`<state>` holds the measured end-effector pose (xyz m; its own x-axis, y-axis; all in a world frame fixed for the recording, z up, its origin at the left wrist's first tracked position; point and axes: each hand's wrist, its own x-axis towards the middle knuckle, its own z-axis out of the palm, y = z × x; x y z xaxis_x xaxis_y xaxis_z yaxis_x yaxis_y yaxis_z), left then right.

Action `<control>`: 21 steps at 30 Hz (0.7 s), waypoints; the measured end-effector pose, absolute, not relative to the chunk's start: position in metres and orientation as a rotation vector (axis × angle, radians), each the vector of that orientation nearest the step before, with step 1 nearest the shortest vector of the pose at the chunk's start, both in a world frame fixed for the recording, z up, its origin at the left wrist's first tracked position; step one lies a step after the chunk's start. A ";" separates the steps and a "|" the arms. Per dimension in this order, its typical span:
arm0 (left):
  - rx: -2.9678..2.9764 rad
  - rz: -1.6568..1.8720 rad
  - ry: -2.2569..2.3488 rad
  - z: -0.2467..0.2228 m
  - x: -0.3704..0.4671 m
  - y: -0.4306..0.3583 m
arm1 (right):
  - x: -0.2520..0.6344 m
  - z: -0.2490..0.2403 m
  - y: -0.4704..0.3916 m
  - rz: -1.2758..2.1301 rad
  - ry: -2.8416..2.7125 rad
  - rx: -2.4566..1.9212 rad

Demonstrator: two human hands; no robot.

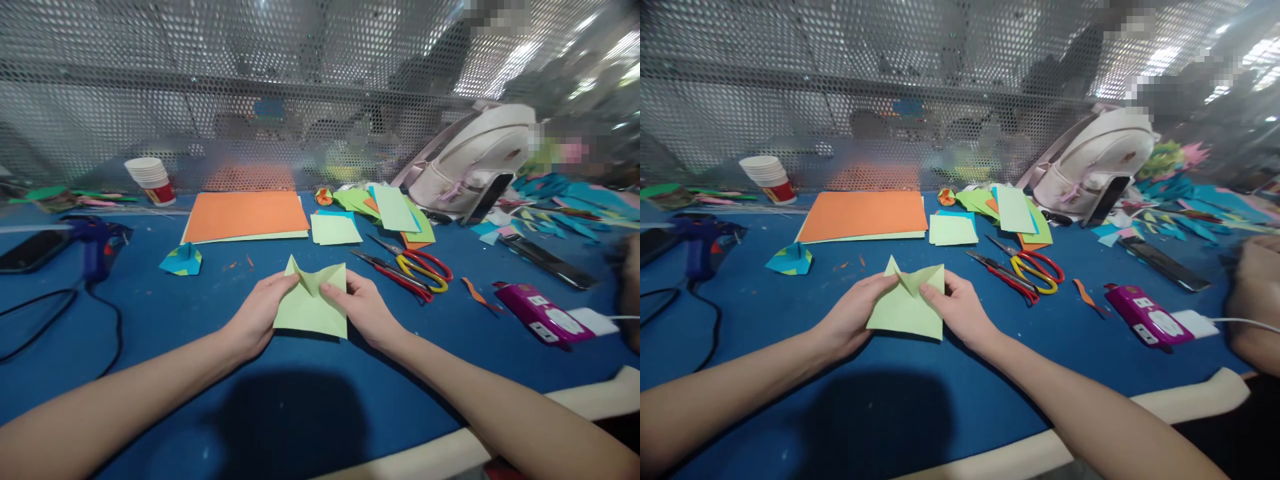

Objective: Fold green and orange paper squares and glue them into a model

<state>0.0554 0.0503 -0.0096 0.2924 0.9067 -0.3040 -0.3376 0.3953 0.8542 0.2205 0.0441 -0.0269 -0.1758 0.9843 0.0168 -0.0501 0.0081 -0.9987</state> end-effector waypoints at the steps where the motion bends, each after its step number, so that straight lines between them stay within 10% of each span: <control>1: 0.760 0.941 0.915 -0.009 0.056 0.050 | 0.220 -0.027 0.044 1.347 -1.302 -1.076; 21: 0.930 0.926 0.922 -0.017 0.054 0.046 | 0.220 -0.026 0.044 1.295 -1.302 -1.151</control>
